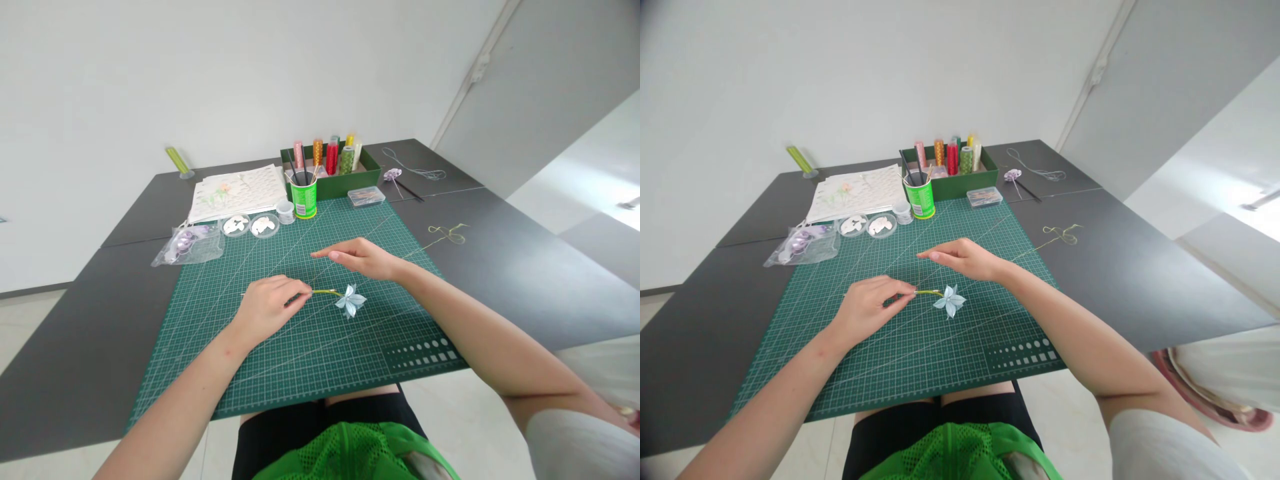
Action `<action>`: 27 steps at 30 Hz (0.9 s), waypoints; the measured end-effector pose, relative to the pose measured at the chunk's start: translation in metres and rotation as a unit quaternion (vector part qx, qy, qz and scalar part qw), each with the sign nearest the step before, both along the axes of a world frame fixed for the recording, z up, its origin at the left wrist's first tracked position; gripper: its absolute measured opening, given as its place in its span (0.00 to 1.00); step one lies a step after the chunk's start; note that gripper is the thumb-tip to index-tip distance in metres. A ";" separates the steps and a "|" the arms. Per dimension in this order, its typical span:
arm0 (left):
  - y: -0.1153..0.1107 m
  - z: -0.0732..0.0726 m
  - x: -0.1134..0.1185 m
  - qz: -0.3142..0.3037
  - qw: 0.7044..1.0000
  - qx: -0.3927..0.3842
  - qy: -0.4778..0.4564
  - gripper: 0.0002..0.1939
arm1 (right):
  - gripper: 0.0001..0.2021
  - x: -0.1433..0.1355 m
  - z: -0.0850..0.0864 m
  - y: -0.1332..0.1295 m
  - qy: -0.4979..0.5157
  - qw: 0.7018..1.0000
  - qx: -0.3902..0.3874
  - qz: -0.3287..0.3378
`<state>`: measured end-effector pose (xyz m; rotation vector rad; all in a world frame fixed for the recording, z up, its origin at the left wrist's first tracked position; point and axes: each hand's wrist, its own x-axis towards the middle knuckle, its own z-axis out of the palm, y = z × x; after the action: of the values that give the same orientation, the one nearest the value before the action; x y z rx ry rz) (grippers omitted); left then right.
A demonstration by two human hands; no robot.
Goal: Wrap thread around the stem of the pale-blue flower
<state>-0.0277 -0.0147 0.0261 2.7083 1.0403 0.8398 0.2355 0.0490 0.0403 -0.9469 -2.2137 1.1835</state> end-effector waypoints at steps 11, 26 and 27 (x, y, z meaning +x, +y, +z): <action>-0.002 0.005 0.002 0.085 0.986 -0.052 -0.131 0.06 | 0.36 -0.002 -0.022 0.013 0.065 0.982 -0.168 0.053; 0.012 0.000 -0.002 0.180 0.914 -0.184 -0.314 0.09 | 0.25 -0.007 -0.020 0.011 0.153 0.956 -0.250 0.028; 0.012 0.000 -0.002 0.180 0.915 -0.182 -0.313 0.09 | 0.22 -0.007 -0.020 0.011 0.124 0.968 -0.218 -0.025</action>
<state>-0.0298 -0.0029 0.0256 1.7697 1.3635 1.2952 0.2286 0.0605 0.0207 -0.9486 -1.7574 1.7044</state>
